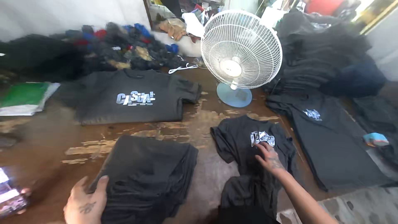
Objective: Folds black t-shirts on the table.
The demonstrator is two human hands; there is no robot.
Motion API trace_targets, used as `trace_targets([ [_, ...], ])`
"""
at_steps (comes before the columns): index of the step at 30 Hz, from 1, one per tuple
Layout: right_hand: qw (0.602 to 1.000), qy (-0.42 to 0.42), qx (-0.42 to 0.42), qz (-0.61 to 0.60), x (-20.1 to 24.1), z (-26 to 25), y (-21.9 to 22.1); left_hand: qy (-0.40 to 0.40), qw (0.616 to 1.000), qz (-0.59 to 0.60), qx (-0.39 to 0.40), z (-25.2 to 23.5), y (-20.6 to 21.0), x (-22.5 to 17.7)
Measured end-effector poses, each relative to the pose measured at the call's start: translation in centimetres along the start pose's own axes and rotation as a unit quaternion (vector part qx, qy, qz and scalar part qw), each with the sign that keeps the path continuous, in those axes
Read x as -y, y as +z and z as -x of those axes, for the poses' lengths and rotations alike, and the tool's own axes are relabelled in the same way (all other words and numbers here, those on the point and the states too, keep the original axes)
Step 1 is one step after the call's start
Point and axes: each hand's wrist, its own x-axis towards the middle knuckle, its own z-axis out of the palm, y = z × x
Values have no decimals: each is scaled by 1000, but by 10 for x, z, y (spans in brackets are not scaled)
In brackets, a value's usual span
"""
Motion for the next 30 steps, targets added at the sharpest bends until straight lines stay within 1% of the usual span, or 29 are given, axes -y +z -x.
trace_targets([
  [1, 999, 24, 26, 19, -9, 0, 1, -8, 1000, -17, 24, -12, 6, 1],
  [3, 988, 87, 120, 51, -21, -12, 12, -59, 997, -27, 52, -28, 17, 4],
  [4, 979, 114, 153, 67, -21, -21, 17, -90, 994, -23, 51, -32, 19, 3],
  [6, 966, 137, 209, 72, -8, -45, 11, -156, 987, 11, 34, -38, 20, 0],
  [7, 962, 130, 232, 68, -1, -56, 4, -189, 981, 31, 22, -43, 20, 4],
  [8, 965, 108, 234, 50, 3, -64, -1, -216, 976, 37, 6, -48, 21, 13],
  [10, 980, 36, 193, -34, 13, -75, -8, -232, 972, 26, -8, -53, 19, 27],
  [11, 981, -2, 173, -85, 23, -79, -10, -227, 973, 23, 8, -51, 16, 28],
  [13, 972, -69, 157, -159, 58, -79, -11, -189, 981, 28, 40, -39, 10, 18],
  [15, 949, -158, 168, -216, 110, -71, -7, -124, 989, 68, 31, -17, 7, -16],
  [17, 908, -262, 193, -266, 161, -62, 6, -69, 990, 119, 31, 13, 14, -60],
  [19, 867, -322, 235, -299, 214, -58, 19, -20, 985, 164, 55, 36, 30, -96],
  [20, 854, -321, 264, -313, 242, -59, 25, 6, 977, 198, 76, 44, 41, -109],
  [21, 844, -302, 293, -333, 267, -62, 32, 34, 965, 238, 102, 51, 56, -121],
  [23, 831, -236, 329, -380, 301, -71, 48, 67, 931, 312, 179, 64, 93, -140],
  [24, 835, -203, 334, -388, 311, -77, 57, 66, 919, 332, 203, 68, 111, -143],
  [25, 844, -173, 343, -374, 315, -84, 64, 51, 911, 352, 210, 72, 124, -140],
  [26, 855, -152, 354, -348, 317, -91, 68, 37, 903, 372, 211, 75, 128, -134],
  [27, 863, -142, 363, -322, 319, -96, 70, 48, 898, 389, 200, 80, 124, -127],
  [28, 866, -137, 373, -304, 320, -97, 69, 87, 898, 396, 170, 88, 114, -118],
  [29, 872, -148, 372, -282, 319, -95, 67, 137, 909, 378, 115, 97, 103, -106],
  [30, 877, -162, 370, -259, 319, -93, 65, 172, 927, 331, 34, 102, 90, -92],
])
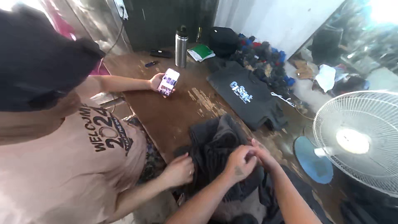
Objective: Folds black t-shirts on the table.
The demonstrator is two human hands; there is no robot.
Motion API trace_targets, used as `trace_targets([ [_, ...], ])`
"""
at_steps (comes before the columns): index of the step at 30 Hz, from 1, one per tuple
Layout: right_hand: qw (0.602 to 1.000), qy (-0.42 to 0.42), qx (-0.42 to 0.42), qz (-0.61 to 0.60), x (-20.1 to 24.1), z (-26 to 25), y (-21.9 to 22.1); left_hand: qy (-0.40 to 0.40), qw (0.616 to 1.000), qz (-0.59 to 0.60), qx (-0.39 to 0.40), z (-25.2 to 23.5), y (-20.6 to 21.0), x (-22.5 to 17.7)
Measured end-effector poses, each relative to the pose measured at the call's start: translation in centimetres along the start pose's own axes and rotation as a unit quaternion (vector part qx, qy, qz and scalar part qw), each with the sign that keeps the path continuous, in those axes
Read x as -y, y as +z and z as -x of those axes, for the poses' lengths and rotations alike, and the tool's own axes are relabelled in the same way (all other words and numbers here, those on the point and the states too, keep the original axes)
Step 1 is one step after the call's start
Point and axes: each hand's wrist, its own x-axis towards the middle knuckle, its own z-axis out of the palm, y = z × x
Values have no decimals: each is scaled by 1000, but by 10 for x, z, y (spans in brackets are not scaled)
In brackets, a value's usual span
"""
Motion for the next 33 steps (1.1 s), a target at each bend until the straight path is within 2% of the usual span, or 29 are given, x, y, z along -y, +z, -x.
trace_targets([
  [1, 1000, -3, 11, 26, 5, 1, 0, 22, 994, -81, -67, 1, -20, 7],
  [2, 998, -5, 22, 52, 10, 1, 3, -8, 982, -157, -106, -3, -40, 18],
  [4, 995, -5, 42, 94, 20, 0, 16, -172, 957, -217, -84, -15, -72, 44],
  [6, 991, 0, 65, 114, 33, -6, 35, -284, 936, -191, -80, -28, -87, 67],
  [9, 985, -8, 101, 139, 46, -14, 59, -330, 913, -177, -164, -42, -99, 82],
  [12, 982, -8, 118, 150, 45, -14, 66, -371, 886, -248, -123, -48, -104, 84],
  [15, 983, 7, 109, 147, 45, -6, 57, -353, 873, -328, -70, -52, -107, 78],
  [18, 988, -9, 96, 125, 42, 12, 40, -293, 891, -346, -12, -53, -94, 41],
  [21, 992, -78, 54, 80, 34, 30, 27, -216, 945, -236, 65, -38, -55, -19],
  [23, 988, -131, 25, 83, 33, 35, 6, -140, 975, -129, 114, -18, -17, -40],
  [25, 983, -121, 17, 137, 36, 30, -20, -81, 980, -78, 162, 2, 20, -44],
  [27, 971, -47, 20, 235, 42, 27, -34, -71, 968, -72, 230, 16, 48, -38],
  [29, 936, 6, 26, 352, 44, 22, -32, -77, 951, -99, 282, 18, 63, -30],
  [31, 922, -5, 27, 387, 37, 22, -37, -60, 948, -109, 293, 19, 63, -24],
  [33, 939, -68, 4, 337, 34, 25, -44, -2, 964, -97, 249, 23, 50, -22],
])
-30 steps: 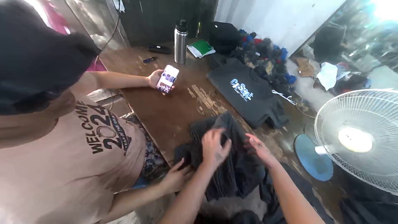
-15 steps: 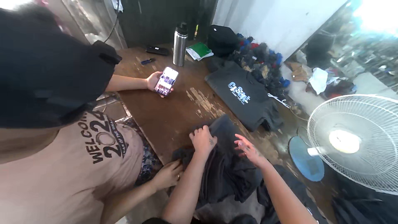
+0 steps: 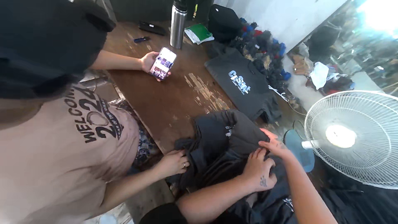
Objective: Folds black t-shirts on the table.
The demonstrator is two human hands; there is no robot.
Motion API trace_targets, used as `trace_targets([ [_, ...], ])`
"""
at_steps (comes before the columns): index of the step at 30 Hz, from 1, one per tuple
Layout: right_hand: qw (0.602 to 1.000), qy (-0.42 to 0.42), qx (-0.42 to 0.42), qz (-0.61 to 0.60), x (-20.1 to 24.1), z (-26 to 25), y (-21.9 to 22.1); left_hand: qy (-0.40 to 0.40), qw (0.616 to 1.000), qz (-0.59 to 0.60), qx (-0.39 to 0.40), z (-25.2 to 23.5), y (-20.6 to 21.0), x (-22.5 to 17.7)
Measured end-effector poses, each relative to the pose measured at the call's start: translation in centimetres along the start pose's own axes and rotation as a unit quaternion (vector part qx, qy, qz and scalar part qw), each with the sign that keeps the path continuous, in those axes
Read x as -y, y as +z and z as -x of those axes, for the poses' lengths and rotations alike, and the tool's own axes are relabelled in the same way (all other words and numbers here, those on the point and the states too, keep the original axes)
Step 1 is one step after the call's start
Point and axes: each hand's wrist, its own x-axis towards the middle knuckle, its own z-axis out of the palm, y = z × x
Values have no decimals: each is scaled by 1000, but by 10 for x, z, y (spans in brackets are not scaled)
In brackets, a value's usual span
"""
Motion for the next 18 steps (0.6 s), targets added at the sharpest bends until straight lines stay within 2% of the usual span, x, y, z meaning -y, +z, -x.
trace_targets([
  [2, 998, -44, -33, -41, 7, 5, -6, 71, 992, -2, -103, 16, -9, 0],
  [4, 992, -86, -63, -65, 26, 5, -9, 170, 961, -2, -219, 29, -7, -2],
  [5, 988, -105, -71, -84, 37, 2, -7, 216, 949, 6, -228, 34, -1, -5],
  [7, 982, -110, -47, -146, 54, -1, 3, 244, 962, 13, -123, 41, 19, -9],
  [8, 976, -102, -15, -194, 59, -1, 6, 217, 975, -23, -48, 43, 30, -6],
  [10, 961, -96, 42, -255, 62, 3, 5, 94, 981, -148, 82, 43, 43, 10],
  [12, 975, -79, 23, -205, 52, 16, -2, -49, 967, -205, 146, 38, 35, 37],
  [14, 990, -36, -22, -137, 20, 36, -4, -146, 954, -221, 141, 29, 21, 62],
  [18, 970, 112, -110, -185, -82, 104, 21, -172, 948, -265, 38, 8, 12, 76],
])
